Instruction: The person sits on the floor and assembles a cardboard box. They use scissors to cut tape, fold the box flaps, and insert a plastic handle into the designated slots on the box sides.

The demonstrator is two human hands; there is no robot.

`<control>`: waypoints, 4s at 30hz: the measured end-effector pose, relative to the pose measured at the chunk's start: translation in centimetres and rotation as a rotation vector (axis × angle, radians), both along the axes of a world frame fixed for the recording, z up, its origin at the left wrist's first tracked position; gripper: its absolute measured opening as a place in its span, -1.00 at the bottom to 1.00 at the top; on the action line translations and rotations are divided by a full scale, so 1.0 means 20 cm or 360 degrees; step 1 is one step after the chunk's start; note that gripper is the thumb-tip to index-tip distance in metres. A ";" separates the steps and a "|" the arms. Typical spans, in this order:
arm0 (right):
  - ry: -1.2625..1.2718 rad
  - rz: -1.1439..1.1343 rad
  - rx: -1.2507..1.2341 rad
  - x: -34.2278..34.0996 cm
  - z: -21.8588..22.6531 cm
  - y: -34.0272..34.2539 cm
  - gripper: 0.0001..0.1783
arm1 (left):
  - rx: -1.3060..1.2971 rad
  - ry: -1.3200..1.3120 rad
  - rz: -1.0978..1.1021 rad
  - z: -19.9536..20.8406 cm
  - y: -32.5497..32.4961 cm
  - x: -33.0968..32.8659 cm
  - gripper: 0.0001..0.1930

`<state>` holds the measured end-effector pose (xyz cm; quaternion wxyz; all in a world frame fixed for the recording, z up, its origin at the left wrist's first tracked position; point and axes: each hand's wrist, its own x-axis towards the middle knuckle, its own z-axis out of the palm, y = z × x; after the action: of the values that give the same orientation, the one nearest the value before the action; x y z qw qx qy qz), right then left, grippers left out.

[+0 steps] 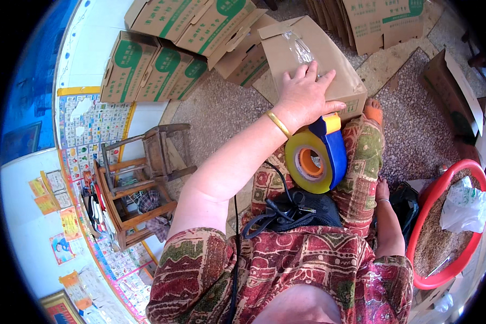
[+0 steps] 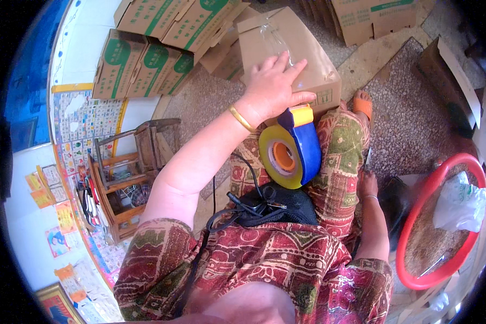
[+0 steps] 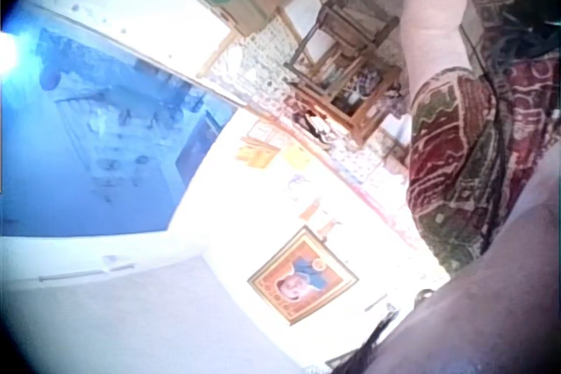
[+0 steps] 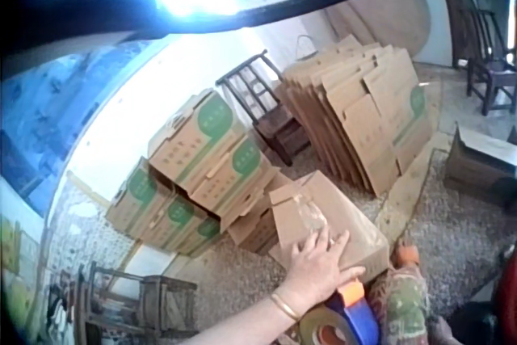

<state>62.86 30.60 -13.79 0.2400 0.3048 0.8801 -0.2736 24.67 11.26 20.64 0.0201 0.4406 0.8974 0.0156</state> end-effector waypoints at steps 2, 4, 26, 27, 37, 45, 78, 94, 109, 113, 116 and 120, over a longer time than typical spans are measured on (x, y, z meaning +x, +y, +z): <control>0.0033 -0.0139 0.0059 -0.01 0.05 0.00 -0.58 | -0.0003 -0.0070 -0.0005 -0.01 0.01 -0.01 -0.16; 0.0465 -0.0110 0.0108 -0.03 -0.07 0.10 -0.70 | 0.0013 -0.0043 0.0033 -0.04 0.04 -0.04 -0.15; 0.0970 0.0513 0.0464 -1.11 1.51 -0.56 -0.12 | 0.0138 -0.0093 0.0301 -0.24 0.06 -0.25 -0.25; 0.0921 0.0525 0.0460 -1.12 1.51 -0.56 -0.15 | 0.0140 -0.0087 0.0302 -0.25 0.06 -0.27 -0.26; 0.1123 0.0420 0.0291 -1.12 1.44 -0.53 -0.26 | 0.0077 -0.0149 0.0330 -0.26 0.09 -0.27 -0.27; 0.1554 -0.0273 -0.0850 -0.96 1.55 -0.34 -0.27 | 0.0047 -0.0146 0.0267 -0.27 0.03 -0.27 -0.26; 0.0438 -0.1213 -0.0053 0.22 -0.39 0.12 -0.41 | 0.0262 -0.0382 0.0123 -0.06 -0.37 0.21 -0.28; 0.1319 -0.0919 -0.0549 -0.87 0.80 0.54 -0.59 | 0.0465 -0.0343 -0.0082 -0.27 -0.34 0.36 -0.33; 0.1256 0.1583 0.0367 -1.79 1.13 -0.46 -0.37 | 0.0047 -0.0591 -0.0350 -0.43 -0.30 0.36 -0.13; 0.1222 0.1426 0.0359 -1.78 1.07 -0.52 -0.38 | -0.0121 -0.0640 -0.0359 -0.46 -0.30 0.37 -0.10; 0.1249 0.1384 0.0341 -1.75 1.03 -0.51 -0.38 | -0.0140 -0.0662 -0.0424 -0.47 -0.32 0.33 -0.12; 0.1233 0.1485 0.0323 -1.63 1.02 -0.37 -0.41 | -0.0260 -0.0877 -0.0434 -0.49 -0.38 0.23 -0.15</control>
<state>30.16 23.26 6.52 -0.0329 -0.2128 0.9656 -0.1455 29.21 3.58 10.84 0.2996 0.5330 0.7891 0.0594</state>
